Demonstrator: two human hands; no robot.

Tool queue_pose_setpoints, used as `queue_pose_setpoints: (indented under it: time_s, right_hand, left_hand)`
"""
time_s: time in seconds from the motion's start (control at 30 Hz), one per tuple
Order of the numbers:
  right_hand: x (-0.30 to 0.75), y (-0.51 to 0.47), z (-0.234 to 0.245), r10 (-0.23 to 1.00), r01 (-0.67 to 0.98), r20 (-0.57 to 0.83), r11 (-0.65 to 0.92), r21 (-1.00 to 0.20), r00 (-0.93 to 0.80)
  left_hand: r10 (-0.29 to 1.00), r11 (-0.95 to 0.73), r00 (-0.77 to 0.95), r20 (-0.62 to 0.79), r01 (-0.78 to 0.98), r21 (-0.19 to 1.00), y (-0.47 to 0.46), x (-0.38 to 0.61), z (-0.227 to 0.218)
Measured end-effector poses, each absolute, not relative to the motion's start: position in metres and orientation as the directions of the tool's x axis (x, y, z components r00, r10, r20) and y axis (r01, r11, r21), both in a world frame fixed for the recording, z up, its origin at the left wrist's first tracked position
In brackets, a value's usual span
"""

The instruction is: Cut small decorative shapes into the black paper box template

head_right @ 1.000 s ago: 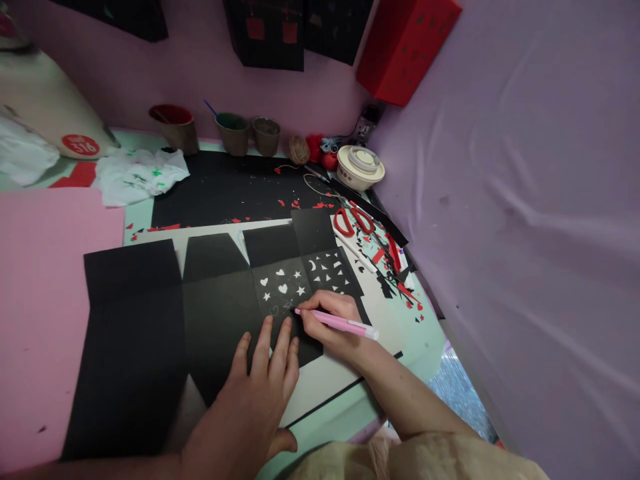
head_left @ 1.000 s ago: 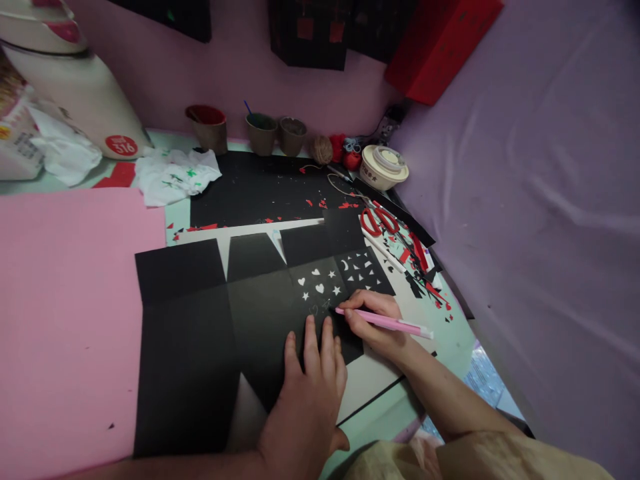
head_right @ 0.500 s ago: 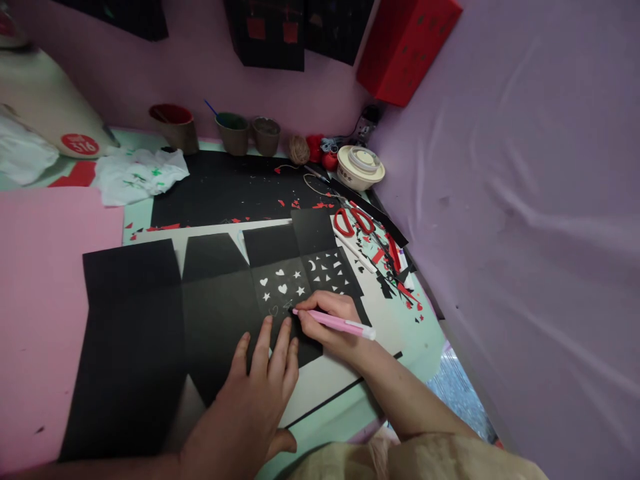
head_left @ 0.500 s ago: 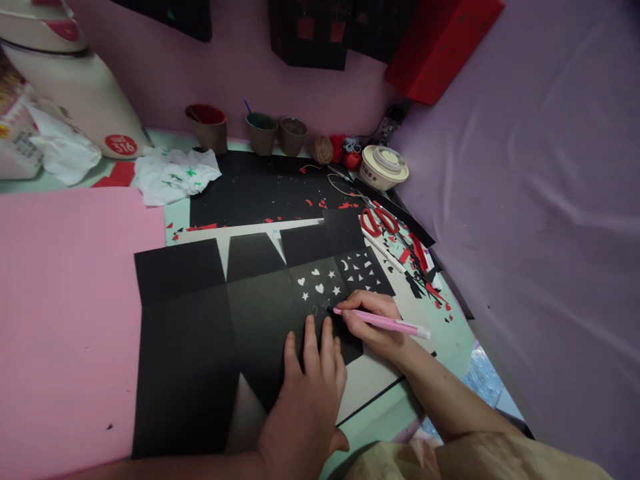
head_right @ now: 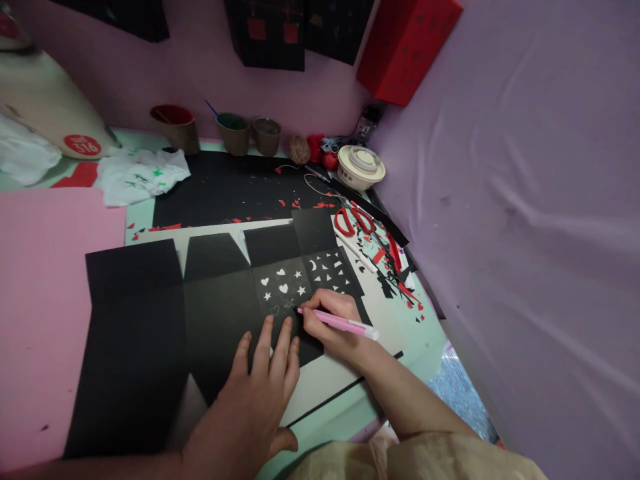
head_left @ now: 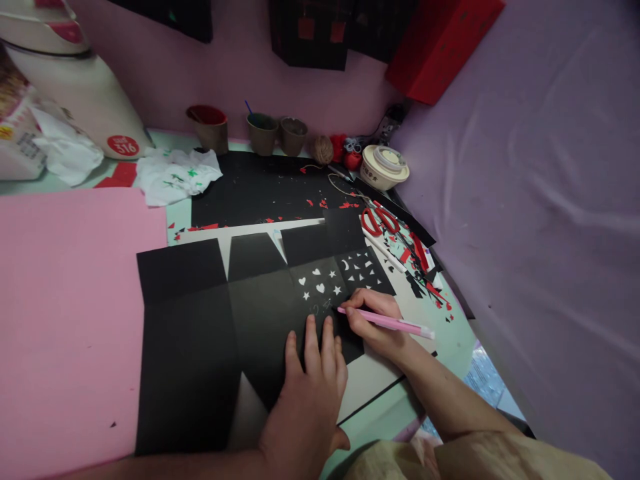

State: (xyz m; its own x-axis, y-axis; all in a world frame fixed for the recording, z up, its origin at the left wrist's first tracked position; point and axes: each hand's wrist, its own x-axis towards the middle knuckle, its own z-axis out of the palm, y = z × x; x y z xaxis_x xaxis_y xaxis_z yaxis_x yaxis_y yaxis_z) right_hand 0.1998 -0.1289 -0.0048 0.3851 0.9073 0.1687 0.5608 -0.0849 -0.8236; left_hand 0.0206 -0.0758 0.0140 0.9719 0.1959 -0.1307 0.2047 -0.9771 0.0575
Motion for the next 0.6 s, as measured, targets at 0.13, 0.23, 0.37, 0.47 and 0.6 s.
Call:
queue_pose_setpoints:
  time_s: [0.13, 0.23, 0.37, 0.47, 0.6]
  right_hand:
    - [0.2, -0.129, -0.005, 0.904, 0.565, 0.188, -0.068, -0.822, 0.384]
    - [0.201, -0.129, -0.005, 0.902, 0.551, 0.181, -0.072, -0.831, 0.392]
    - [0.204, -0.132, -0.006, 0.833, 0.428, 0.192, -0.059, -0.902, 0.519]
    - [0.204, -0.134, -0.005, 0.74, 0.292, 0.135, -0.086, -0.953, 0.659]
    - [0.194, -0.136, -0.002, 0.649, 0.1, 0.01, -0.102, -0.99, 0.761]
  left_hand:
    - [0.189, -0.977, 0.967, -0.171, 0.203, 0.065, -0.075, 0.022, 0.016]
    - [0.191, -0.976, 0.965, -0.179, 0.206, 0.07, -0.074, 0.022, 0.017]
    - [0.195, -0.973, 0.961, -0.196, 0.215, 0.087, -0.075, 0.022, 0.016]
    - [0.198, -0.969, 0.954, -0.224, 0.225, 0.102, -0.075, 0.023, 0.017]
    - [0.204, -0.962, 0.94, -0.275, 0.244, 0.122, -0.073, 0.025, 0.022]
